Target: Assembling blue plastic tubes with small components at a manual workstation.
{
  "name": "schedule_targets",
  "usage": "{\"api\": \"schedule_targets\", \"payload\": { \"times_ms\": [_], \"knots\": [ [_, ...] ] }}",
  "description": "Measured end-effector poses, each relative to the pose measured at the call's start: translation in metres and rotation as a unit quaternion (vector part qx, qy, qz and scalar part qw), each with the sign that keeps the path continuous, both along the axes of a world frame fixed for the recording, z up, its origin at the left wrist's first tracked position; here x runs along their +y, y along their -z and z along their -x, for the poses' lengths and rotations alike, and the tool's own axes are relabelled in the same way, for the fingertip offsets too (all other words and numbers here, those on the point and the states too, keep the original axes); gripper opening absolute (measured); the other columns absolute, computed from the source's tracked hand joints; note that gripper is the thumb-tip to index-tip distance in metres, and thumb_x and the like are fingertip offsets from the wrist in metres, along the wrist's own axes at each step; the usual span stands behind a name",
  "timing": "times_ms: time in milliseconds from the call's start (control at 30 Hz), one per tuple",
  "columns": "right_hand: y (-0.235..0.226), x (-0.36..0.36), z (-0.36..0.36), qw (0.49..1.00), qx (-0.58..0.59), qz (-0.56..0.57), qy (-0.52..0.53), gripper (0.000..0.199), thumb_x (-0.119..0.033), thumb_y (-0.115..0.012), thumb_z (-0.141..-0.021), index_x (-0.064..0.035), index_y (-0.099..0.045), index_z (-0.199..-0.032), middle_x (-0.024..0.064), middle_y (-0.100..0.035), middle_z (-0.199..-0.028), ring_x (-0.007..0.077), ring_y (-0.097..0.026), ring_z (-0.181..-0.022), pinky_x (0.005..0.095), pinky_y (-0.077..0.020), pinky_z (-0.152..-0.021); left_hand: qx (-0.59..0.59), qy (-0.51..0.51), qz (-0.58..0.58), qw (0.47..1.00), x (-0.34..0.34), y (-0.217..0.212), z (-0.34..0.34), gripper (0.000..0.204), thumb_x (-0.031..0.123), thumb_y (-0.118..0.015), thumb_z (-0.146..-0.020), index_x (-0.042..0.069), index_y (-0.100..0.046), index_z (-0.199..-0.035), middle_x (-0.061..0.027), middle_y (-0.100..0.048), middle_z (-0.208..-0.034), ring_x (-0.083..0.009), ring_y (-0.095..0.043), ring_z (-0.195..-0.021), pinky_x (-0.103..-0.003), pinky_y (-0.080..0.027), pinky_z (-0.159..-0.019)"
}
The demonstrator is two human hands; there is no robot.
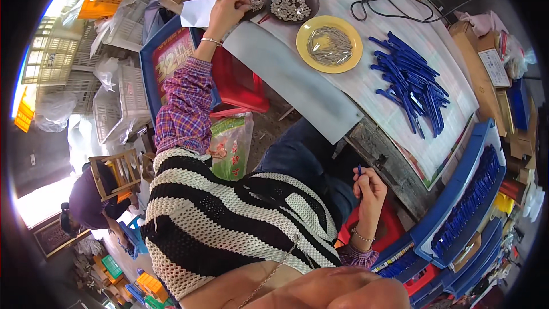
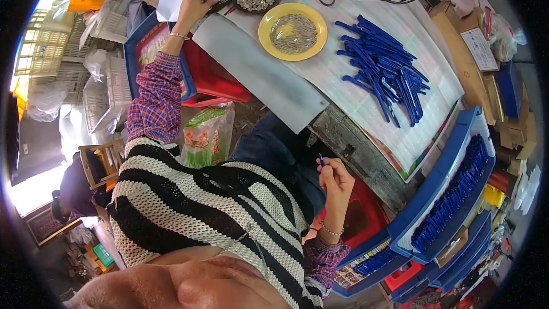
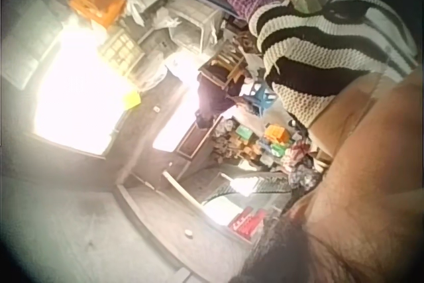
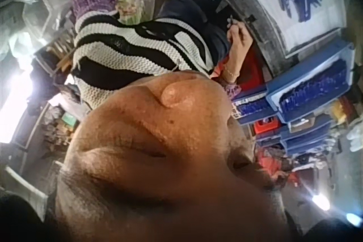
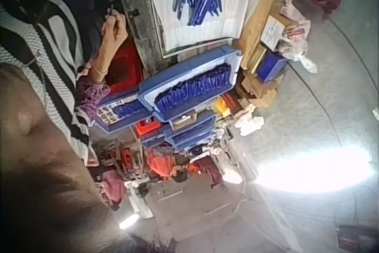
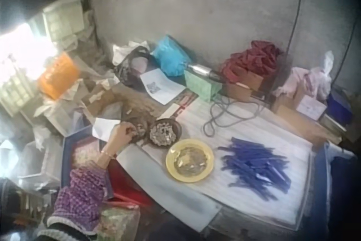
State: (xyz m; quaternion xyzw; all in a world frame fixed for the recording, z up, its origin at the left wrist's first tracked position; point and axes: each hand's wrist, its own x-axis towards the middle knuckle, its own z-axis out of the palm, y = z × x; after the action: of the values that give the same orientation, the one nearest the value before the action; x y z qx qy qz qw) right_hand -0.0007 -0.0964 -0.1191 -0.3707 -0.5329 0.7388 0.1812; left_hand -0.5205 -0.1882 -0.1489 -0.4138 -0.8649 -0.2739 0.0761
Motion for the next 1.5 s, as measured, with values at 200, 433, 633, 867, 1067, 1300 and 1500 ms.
{"api": "schedule_targets", "payload": {
  "times_ms": [200,433,633,867,1067,1300,1500],
  "knots": [
    [0.001,0.001,-0.005,1.0,-0.001,0.0,0.002,0.02,-0.011,-0.052,-0.091,0.0064,-0.06,-0.097,0.0035,-0.053,-0.079,0.0049,-0.041,-0.052,0.0185,-0.0293,-0.045,-0.024,-0.012,-0.023,0.999,0.006,-0.008,-0.01,0.014,0.017,-0.065,-0.075,0.009,-0.067,-0.086,-0.007,-0.065,-0.074,-0.0187,-0.062,-0.067,-0.029,-0.049,-0.064],
    [-0.002,0.004,-0.004,1.0,0.009,0.009,0.023,0.019,-0.01,-0.052,-0.091,0.0063,-0.06,-0.097,0.0051,-0.055,-0.082,0.0057,-0.043,-0.053,0.0187,-0.0302,-0.046,-0.093,0.001,-0.076,0.993,0.001,-0.007,0.011,0.013,0.011,-0.062,-0.077,0.007,-0.067,-0.088,-0.004,-0.067,-0.077,-0.0107,-0.063,-0.074,-0.025,-0.049,-0.069],
    [-0.008,0.005,-0.002,0.998,0.023,-0.047,0.028,0.017,-0.007,-0.055,-0.088,0.0071,-0.06,-0.097,0.0057,-0.056,-0.085,0.0056,-0.045,-0.058,0.0181,-0.0333,-0.05,-0.313,0.039,-0.147,0.937,-0.002,-0.02,-0.002,0.016,0.008,-0.062,-0.083,0.001,-0.064,-0.097,-0.0021,-0.064,-0.083,-0.009,-0.059,-0.077,-0.021,-0.047,-0.069],
    [-0.018,0.008,-0.005,0.978,0.002,-0.205,0.025,0.014,0.001,-0.063,-0.08,0.0039,-0.063,-0.094,0.0037,-0.057,-0.089,0.0058,-0.049,-0.066,0.0173,-0.0373,-0.057,-0.389,0.26,-0.118,0.876,0.052,-0.069,-0.147,0.016,0.002,-0.063,-0.08,-0.002,-0.065,-0.096,-0.0043,-0.065,-0.085,-0.0094,-0.059,-0.076,-0.021,-0.047,-0.069],
    [-0.029,0.007,-0.003,0.951,-0.059,-0.303,-0.003,0.015,0.003,-0.066,-0.075,0.0029,-0.064,-0.09,0.0049,-0.062,-0.086,0.0073,-0.053,-0.07,0.0183,-0.0407,-0.062,-0.397,0.495,-0.015,0.773,0.082,-0.074,-0.253,0.012,-0.005,-0.058,-0.076,-0.001,-0.065,-0.086,-0.0061,-0.064,-0.083,-0.014,-0.06,-0.079,-0.025,-0.048,-0.072],
    [-0.036,0.006,-0.004,0.936,-0.093,-0.339,0.002,0.017,0.003,-0.069,-0.072,0.0015,-0.064,-0.088,0.007,-0.063,-0.084,0.012,-0.059,-0.073,0.0219,-0.0452,-0.065,-0.457,0.556,0.042,0.693,0.085,-0.057,-0.304,0.012,-0.006,-0.058,-0.074,-0.002,-0.064,-0.084,-0.0074,-0.064,-0.082,-0.0147,-0.061,-0.076,-0.025,-0.048,-0.068],
    [-0.033,0.003,-0.004,0.926,-0.098,-0.365,0.008,0.018,0.001,-0.071,-0.071,-0.0003,-0.065,-0.088,0.0057,-0.062,-0.083,0.0108,-0.057,-0.069,0.0208,-0.0429,-0.058,-0.474,0.557,0.072,0.678,0.081,-0.058,-0.31,0.012,-0.006,-0.058,-0.074,-0.002,-0.061,-0.085,-0.0072,-0.065,-0.078,-0.0143,-0.062,-0.072,-0.026,-0.049,-0.066]
  ]
}}
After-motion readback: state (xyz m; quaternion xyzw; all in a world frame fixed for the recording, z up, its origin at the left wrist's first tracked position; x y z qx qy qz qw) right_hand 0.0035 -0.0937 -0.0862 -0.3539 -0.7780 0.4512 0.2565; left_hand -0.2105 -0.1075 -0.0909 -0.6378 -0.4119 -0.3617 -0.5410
